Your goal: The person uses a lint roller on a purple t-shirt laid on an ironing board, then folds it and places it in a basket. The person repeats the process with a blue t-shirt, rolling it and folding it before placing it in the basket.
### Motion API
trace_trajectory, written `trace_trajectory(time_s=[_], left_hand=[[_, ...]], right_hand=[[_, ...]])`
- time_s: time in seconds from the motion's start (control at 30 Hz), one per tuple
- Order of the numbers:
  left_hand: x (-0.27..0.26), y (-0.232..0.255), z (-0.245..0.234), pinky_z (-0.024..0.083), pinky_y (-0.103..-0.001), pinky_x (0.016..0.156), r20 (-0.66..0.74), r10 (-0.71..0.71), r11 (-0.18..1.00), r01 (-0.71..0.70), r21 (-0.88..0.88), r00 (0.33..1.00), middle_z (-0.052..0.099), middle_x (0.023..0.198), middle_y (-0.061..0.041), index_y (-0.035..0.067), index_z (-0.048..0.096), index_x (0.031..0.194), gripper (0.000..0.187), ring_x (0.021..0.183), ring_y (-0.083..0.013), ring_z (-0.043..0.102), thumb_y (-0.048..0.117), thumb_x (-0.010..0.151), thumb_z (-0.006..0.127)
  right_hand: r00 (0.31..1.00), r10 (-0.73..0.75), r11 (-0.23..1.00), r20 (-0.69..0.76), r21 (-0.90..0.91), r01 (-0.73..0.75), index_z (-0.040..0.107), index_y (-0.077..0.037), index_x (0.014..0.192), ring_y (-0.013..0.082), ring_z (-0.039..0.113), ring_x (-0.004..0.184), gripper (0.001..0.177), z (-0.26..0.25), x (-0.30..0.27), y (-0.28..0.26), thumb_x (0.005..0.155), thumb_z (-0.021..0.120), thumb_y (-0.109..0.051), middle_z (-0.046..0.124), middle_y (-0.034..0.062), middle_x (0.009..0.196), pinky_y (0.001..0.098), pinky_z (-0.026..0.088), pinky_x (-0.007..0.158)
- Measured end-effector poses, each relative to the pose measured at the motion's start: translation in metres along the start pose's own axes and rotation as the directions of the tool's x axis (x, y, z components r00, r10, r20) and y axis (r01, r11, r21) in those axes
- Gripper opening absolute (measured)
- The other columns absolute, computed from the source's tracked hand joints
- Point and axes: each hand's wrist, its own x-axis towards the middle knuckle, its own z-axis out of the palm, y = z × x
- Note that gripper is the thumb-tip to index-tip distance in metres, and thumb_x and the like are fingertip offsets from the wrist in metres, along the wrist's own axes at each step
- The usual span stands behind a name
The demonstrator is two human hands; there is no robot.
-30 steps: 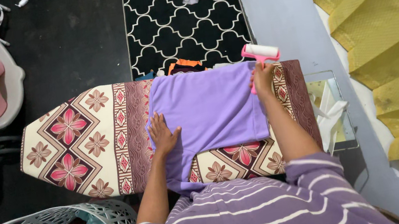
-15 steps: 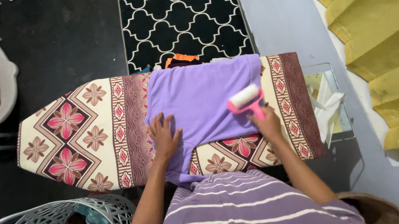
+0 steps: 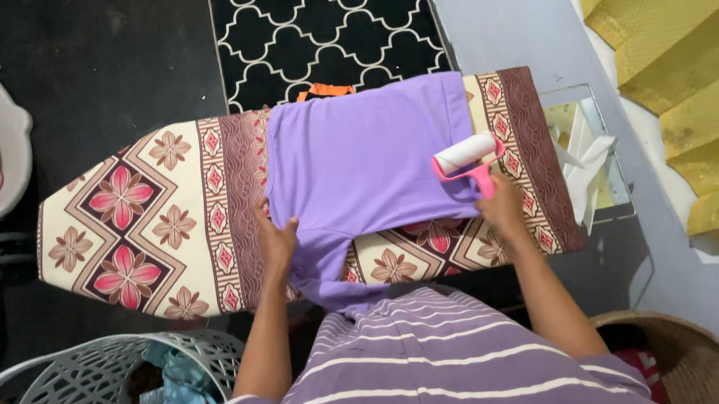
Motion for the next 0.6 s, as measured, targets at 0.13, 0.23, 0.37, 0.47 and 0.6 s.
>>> trace_trajectory(time_s=[0.13,0.23,0.37,0.47,0.6], left_hand=[[-0.026,0.036,-0.036,0.058,-0.046,0.093,0.232,-0.196,0.981,0.189,0.054,0.953,0.052,0.145,-0.025,0.014,0.037,0.149,0.075,0.122,-0.0365,0.062,0.004,0.084,0.073],[-0.049,0.042,-0.05,0.06,-0.053,0.084,0.372,-0.515,0.851,0.407,0.332,0.772,0.063,0.139,-0.021,0.02,0.039,0.151,0.075,0.105,-0.0439,0.074,0.006,0.084,0.069],[-0.072,-0.001,-0.05,0.053,-0.048,0.091,0.347,-0.134,0.949,0.019,0.315,0.928,0.066,0.121,-0.025,0.008,0.05,0.135,0.067,0.107,-0.0404,0.067,0.01,0.076,0.081],[-0.066,-0.005,-0.055,0.051,-0.048,0.091,0.241,0.003,0.896,-0.11,0.431,0.971,0.062,0.117,-0.023,0.005,0.053,0.125,0.066,0.107,-0.0396,0.062,0.013,0.069,0.086],[-0.043,0.029,-0.055,0.046,-0.048,0.096,0.183,0.258,0.804,-0.316,0.503,0.949,0.06,0.12,-0.018,0.006,0.055,0.127,0.065,0.115,-0.037,0.057,0.018,0.072,0.088]], right_hand=[[0.994,0.005,1.0,0.106,-0.022,-0.003,0.072,-0.004,0.111,0.042,0.066,0.103,0.049,-0.024,-0.014,0.006,0.063,0.079,-0.005,0.068,0.0205,0.111,0.0466,0.052,0.092],[0.963,0.127,0.992,0.238,-0.032,-0.123,0.064,-0.01,0.137,0.0414,0.068,0.106,0.065,-0.034,-0.043,0.007,0.072,0.07,-0.007,0.069,0.0239,0.111,0.0473,0.053,0.093],[0.979,-0.025,0.984,0.204,-0.168,0.06,0.069,0.0,0.12,0.0404,0.067,0.101,0.066,-0.049,-0.065,-0.005,0.061,0.091,-0.021,0.067,0.0258,0.11,0.0464,0.053,0.089],[0.987,-0.072,0.992,0.142,-0.092,0.085,0.069,-0.001,0.118,0.039,0.068,0.092,0.065,-0.073,-0.074,-0.035,0.068,0.09,-0.036,0.069,0.024,0.103,0.0487,0.053,0.08],[0.958,0.034,0.999,0.285,0.008,-0.037,0.07,-0.003,0.107,0.0346,0.073,0.085,0.055,-0.093,-0.055,-0.074,0.079,0.083,-0.049,0.074,0.0178,0.092,0.0458,0.055,0.08]])
